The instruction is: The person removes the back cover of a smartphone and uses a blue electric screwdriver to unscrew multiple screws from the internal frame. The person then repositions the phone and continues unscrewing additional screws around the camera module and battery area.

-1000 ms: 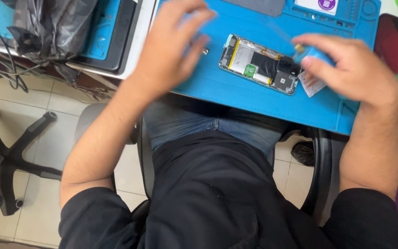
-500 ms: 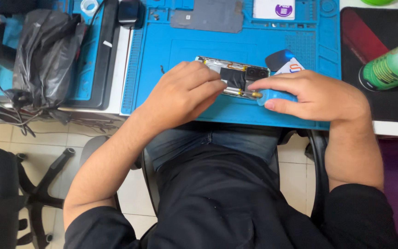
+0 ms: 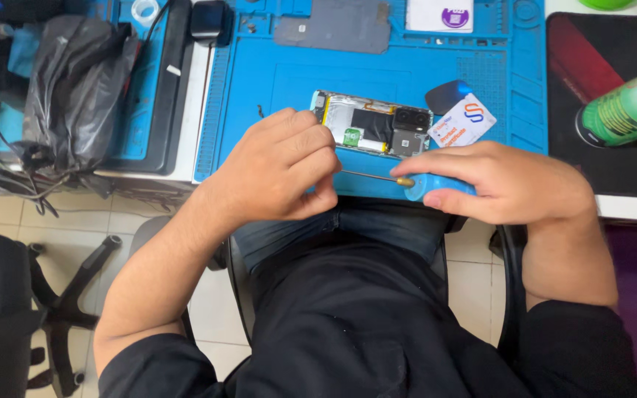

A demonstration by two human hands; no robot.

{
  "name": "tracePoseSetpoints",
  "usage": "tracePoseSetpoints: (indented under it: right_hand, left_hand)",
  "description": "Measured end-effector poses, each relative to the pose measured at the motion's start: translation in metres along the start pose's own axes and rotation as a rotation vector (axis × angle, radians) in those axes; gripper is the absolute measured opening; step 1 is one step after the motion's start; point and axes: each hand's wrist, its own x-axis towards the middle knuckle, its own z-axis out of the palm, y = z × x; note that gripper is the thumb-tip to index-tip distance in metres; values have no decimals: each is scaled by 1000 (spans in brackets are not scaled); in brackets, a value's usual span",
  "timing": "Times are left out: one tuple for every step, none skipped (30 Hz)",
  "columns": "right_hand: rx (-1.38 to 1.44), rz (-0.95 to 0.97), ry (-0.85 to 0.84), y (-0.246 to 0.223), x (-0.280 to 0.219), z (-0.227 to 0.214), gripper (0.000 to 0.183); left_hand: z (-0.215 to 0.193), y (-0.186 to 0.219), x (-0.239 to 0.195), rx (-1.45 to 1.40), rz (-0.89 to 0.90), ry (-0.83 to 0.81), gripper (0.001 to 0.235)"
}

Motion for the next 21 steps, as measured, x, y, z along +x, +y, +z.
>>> tracePoseSetpoints:
  right_hand:
    - [-12, 20, 1, -1, 1, 1, 45]
    - [-25, 39, 1, -1, 2, 1, 45]
    - [-34, 54, -3, -1, 4, 3, 45]
    - [-47, 151, -33, -1, 5, 4, 47]
    - [-64, 248, -62, -1, 6, 4, 49]
    - [-83, 344, -91, -1, 8, 5, 52]
    - [-93, 312, -70, 0, 8, 6, 52]
    - [-102, 279, -50, 0, 8, 6, 52]
    - [-109, 248, -26, 1, 8, 6, 52]
    - [-108, 260, -32, 2, 9, 7, 51]
    - [-109, 273, -34, 2, 10, 6, 51]
    - [-110, 285, -37, 2, 10, 5, 50]
    - [-88, 209, -72, 1, 9, 2, 49]
    - [-65, 132, -106, -1, 5, -5, 47]
    - [-43, 56, -137, -2, 2, -13, 46]
    - [-130, 55, -6, -6, -4, -15, 45]
    - [-216, 55, 127, -11, -10, -17, 44]
    - [-300, 55, 260, -12, -13, -17, 43]
    - [-242, 170, 318, -12, -17, -13, 42]
    - [-185, 287, 374, -11, -20, -9, 41]
    - [-145, 385, 448, -6, -16, -11, 39]
  left_hand:
    - [-1, -1, -3, -12, -8, 9, 27]
    - [-1, -4, -6, -25, -23, 7, 27]
    - [0, -6, -11, -35, -44, 3, 26]
    - [1, -8, -17, -46, -66, -1, 26]
    - [3, -11, -23, -52, -76, 6, 26]
    - [4, -13, -28, -59, -85, 12, 25]
    - [7, -15, -30, -68, -87, 22, 25]
    - [9, -16, -31, -55, -92, 21, 25]
    - [8, -17, -31, -44, -93, 18, 24]
    - [8, -18, -29, -33, -94, 15, 24]
    - [3, -18, -26, -32, -93, 21, 25]
    - [-2, -19, -22, -32, -91, 27, 25]
    - [-7, -18, -20, -29, -93, 30, 26]
    - [-22, -24, -23, 25, -234, 86, 24]
    - [-38, -31, -28, 79, -371, 143, 22]
    - [-54, -35, -37, 46, -464, 185, 13]
    - [-59, -41, -44, 43, -489, 188, 11]
    - [-62, -48, -54, 40, -514, 191, 9]
    - [-53, -50, -67, 54, -487, 147, 11]
    - [-44, -50, -80, 68, -460, 104, 13]
    - [-38, -57, -88, 64, -475, 79, 11]
